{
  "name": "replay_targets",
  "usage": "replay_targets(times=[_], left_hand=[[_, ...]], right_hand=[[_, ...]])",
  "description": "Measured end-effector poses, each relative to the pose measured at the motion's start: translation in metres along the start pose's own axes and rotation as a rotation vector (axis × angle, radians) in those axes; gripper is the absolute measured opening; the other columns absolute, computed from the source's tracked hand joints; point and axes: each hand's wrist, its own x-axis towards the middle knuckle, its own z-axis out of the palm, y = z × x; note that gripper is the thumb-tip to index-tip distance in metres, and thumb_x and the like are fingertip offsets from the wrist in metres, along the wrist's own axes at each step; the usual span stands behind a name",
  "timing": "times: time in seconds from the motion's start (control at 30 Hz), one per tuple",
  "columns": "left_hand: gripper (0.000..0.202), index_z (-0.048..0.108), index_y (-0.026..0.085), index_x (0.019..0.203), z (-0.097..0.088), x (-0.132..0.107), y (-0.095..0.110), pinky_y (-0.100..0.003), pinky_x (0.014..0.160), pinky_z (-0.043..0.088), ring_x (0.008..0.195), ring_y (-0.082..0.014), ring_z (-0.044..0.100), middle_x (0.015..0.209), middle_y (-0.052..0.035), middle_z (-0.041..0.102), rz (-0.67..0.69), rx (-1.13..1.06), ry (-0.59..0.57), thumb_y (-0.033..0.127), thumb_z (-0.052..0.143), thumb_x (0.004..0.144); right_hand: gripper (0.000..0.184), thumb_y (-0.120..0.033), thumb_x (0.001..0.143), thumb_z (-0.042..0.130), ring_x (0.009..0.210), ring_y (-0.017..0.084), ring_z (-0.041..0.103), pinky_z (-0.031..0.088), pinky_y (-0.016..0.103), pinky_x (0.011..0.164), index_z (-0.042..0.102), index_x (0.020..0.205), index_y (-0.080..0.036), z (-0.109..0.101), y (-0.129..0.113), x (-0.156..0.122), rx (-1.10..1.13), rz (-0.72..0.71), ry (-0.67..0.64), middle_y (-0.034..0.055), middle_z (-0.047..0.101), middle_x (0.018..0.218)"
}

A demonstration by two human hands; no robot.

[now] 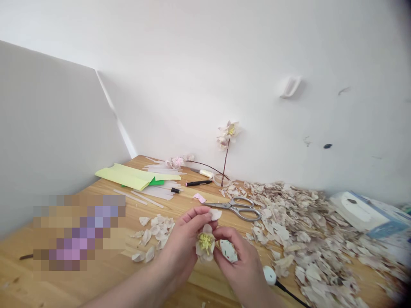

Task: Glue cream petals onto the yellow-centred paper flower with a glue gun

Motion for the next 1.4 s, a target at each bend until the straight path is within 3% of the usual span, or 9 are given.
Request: replay_targets(times=[0.17, 0.27, 0.37, 0.53, 0.63, 0.8, 0.93, 1.1, 1.4], left_hand=[[0.005, 0.057, 0.013, 0.079, -0.005, 0.007, 0.012, -0.019, 0.064, 0.049, 0.067, -0.0086, 0.060, 0.073, -0.0031, 0.062, 0.019, -0.041, -0.028, 0.009, 0.056, 0.076], [0.008, 0.057, 0.013, 0.080, -0.010, 0.010, 0.028, -0.023, 0.073, 0.051, 0.073, -0.0095, 0.060, 0.080, -0.0028, 0.062, 0.243, 0.154, -0.074, 0.012, 0.061, 0.073], [0.018, 0.055, 0.016, 0.087, -0.013, 0.009, 0.045, -0.027, 0.072, 0.054, 0.072, -0.0102, 0.057, 0.077, 0.0008, 0.058, 0.431, 0.431, -0.081, 0.019, 0.064, 0.073], [0.027, 0.048, 0.020, 0.096, -0.012, 0.002, 0.056, -0.029, 0.062, 0.054, 0.072, -0.0147, 0.061, 0.074, 0.0045, 0.049, 0.346, 0.784, -0.123, 0.023, 0.062, 0.072], [0.026, 0.049, 0.022, 0.098, -0.011, -0.003, 0.050, -0.028, 0.057, 0.053, 0.071, -0.0155, 0.062, 0.075, 0.0040, 0.050, 0.312, 0.917, -0.169, 0.022, 0.058, 0.073], [0.024, 0.056, 0.022, 0.096, -0.010, -0.016, 0.040, -0.024, 0.060, 0.051, 0.070, -0.0128, 0.060, 0.076, 0.0015, 0.059, 0.550, 1.225, -0.198, 0.015, 0.053, 0.073], [0.023, 0.060, 0.024, 0.092, -0.007, -0.027, 0.041, -0.020, 0.063, 0.049, 0.070, -0.0105, 0.060, 0.082, 0.0013, 0.065, 0.693, 1.375, -0.347, 0.012, 0.049, 0.078], [0.026, 0.062, 0.024, 0.092, -0.006, -0.033, 0.046, -0.017, 0.060, 0.048, 0.071, -0.0102, 0.060, 0.083, 0.0011, 0.066, 0.719, 1.459, -0.432, 0.008, 0.049, 0.076], [0.030, 0.063, 0.023, 0.088, -0.005, -0.028, 0.045, -0.014, 0.062, 0.050, 0.074, -0.0085, 0.063, 0.083, 0.0038, 0.068, 0.656, 1.276, -0.430, 0.003, 0.051, 0.070]], right_hand=[[0.014, -0.014, 0.071, 0.059, 0.073, 0.018, 0.065, 0.052, 0.027, 0.069, 0.060, 0.082, -0.023, -0.005, 0.002, 0.002, 0.206, 0.146, -0.029, 0.0019, 0.068, 0.079], [0.015, -0.015, 0.069, 0.062, 0.075, 0.018, 0.064, 0.052, 0.028, 0.070, 0.061, 0.082, -0.023, -0.014, 0.002, 0.008, 0.314, 0.239, -0.027, 0.0031, 0.067, 0.080], [0.017, -0.018, 0.067, 0.068, 0.073, 0.016, 0.062, 0.052, 0.025, 0.068, 0.059, 0.081, -0.024, -0.022, 0.002, 0.014, 0.452, 0.298, -0.018, 0.0008, 0.064, 0.077], [0.022, -0.025, 0.070, 0.072, 0.072, 0.012, 0.058, 0.048, 0.022, 0.067, 0.054, 0.082, -0.026, -0.033, 0.009, 0.016, 0.555, 0.342, -0.116, -0.0026, 0.058, 0.077], [0.017, -0.028, 0.075, 0.068, 0.077, 0.013, 0.057, 0.047, 0.025, 0.071, 0.053, 0.083, -0.027, -0.039, 0.013, 0.016, 0.524, 0.263, -0.178, -0.0017, 0.057, 0.079], [0.013, -0.024, 0.084, 0.058, 0.083, 0.016, 0.057, 0.045, 0.030, 0.077, 0.052, 0.093, -0.030, -0.045, 0.016, 0.015, 0.512, -0.008, -0.225, -0.0001, 0.059, 0.084], [0.021, -0.014, 0.085, 0.054, 0.085, 0.016, 0.056, 0.046, 0.031, 0.079, 0.050, 0.097, -0.032, -0.048, 0.013, 0.014, 0.481, -0.075, -0.245, -0.0006, 0.058, 0.086], [0.023, -0.012, 0.085, 0.053, 0.086, 0.015, 0.055, 0.045, 0.030, 0.080, 0.049, 0.097, -0.031, -0.048, 0.012, 0.012, 0.480, -0.052, -0.269, -0.0012, 0.058, 0.087], [0.013, -0.028, 0.084, 0.058, 0.082, 0.014, 0.056, 0.045, 0.027, 0.075, 0.048, 0.092, -0.030, -0.044, 0.011, 0.014, 0.577, 0.026, -0.274, -0.0015, 0.058, 0.084]])
